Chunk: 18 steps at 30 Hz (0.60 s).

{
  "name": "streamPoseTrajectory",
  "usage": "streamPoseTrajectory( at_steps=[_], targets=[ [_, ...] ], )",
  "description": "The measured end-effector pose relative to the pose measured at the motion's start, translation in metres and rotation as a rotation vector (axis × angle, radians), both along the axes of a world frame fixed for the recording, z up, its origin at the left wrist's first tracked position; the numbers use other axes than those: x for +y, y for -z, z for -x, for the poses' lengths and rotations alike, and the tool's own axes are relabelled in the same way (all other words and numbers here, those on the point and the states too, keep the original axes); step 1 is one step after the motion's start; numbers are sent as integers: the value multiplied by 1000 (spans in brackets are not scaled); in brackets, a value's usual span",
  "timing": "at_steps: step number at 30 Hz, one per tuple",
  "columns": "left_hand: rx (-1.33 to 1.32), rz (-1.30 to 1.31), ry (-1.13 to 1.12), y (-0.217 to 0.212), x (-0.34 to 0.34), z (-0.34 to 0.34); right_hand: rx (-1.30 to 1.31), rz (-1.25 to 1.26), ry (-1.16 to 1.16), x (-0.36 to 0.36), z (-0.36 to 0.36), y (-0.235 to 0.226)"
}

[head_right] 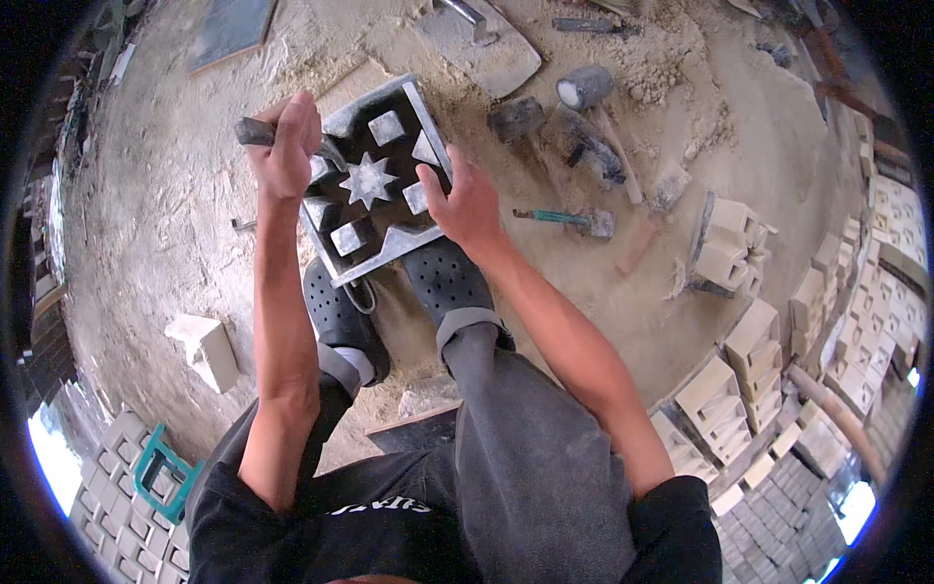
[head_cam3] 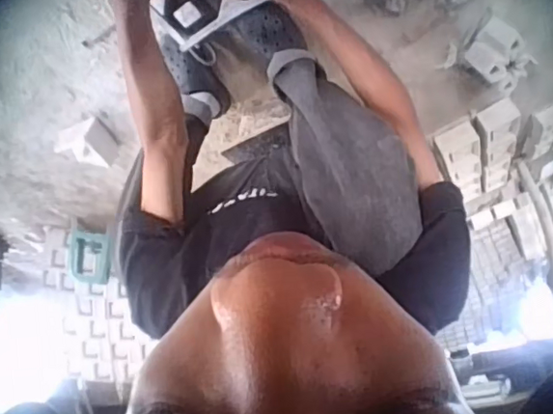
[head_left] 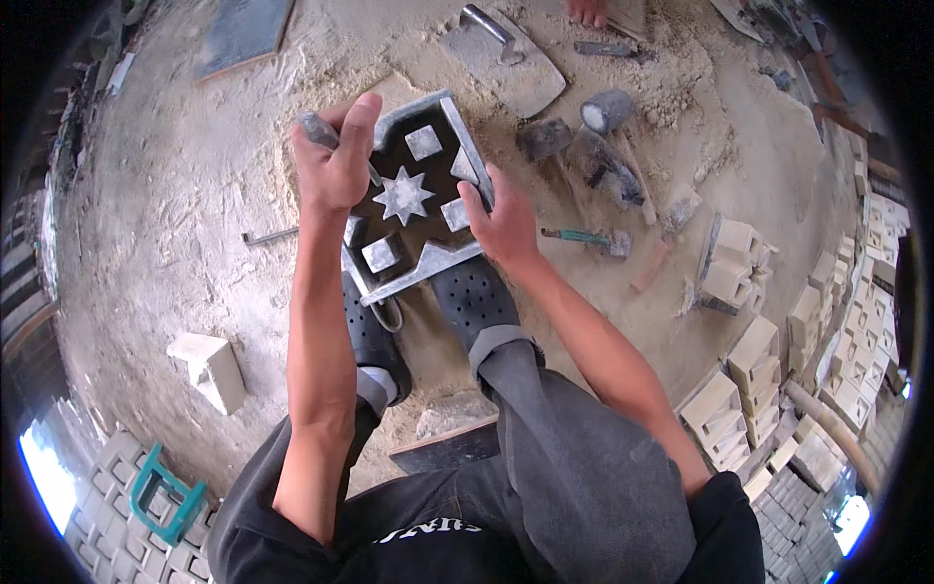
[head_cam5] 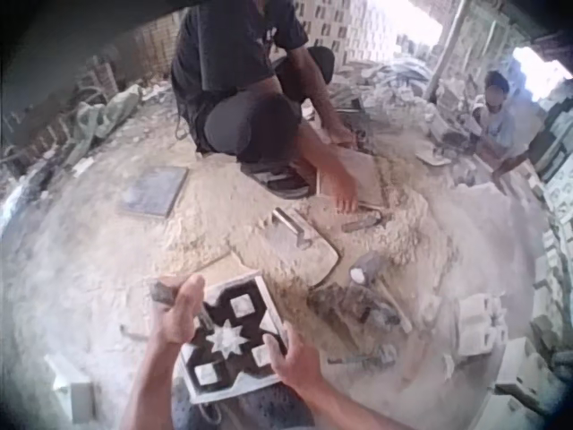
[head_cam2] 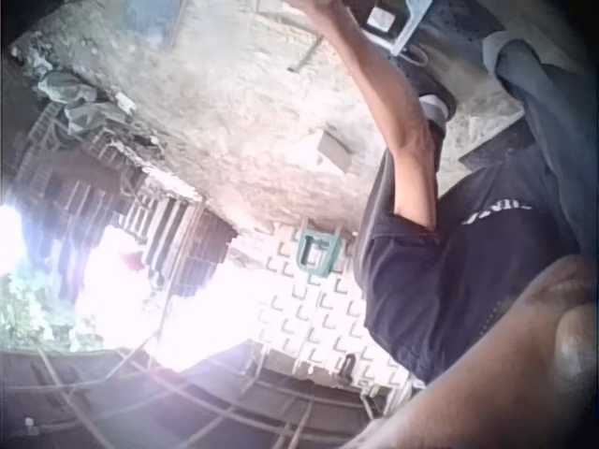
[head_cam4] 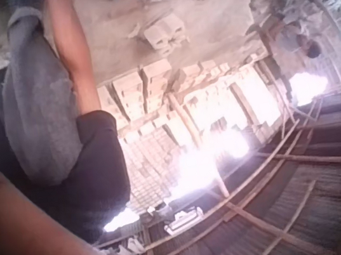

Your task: The person uses a chisel and a hammer to carve out sections of a stone block held within a metal frame, striking the tool to remove stone material from the interior patterns.

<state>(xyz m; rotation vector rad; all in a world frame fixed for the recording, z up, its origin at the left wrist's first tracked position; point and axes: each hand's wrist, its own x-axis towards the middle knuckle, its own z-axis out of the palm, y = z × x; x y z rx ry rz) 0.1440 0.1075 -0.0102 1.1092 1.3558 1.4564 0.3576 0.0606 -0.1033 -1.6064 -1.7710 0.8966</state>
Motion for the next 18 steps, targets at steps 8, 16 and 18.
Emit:
streamPoseTrajectory(
  at_steps=[8, 16, 18],
  targets=[
    [-38, -325, -219, -74, 8, -1, -41, 73, 11, -2, -3, 8],
    [125, -444, -553, -64, 8, -34, -50, 46, 2, 0, 0, 10],
    [104, -451, -551, -59, -1, -36, -81, 33, -7, 2, -4, 9]
  ],
)
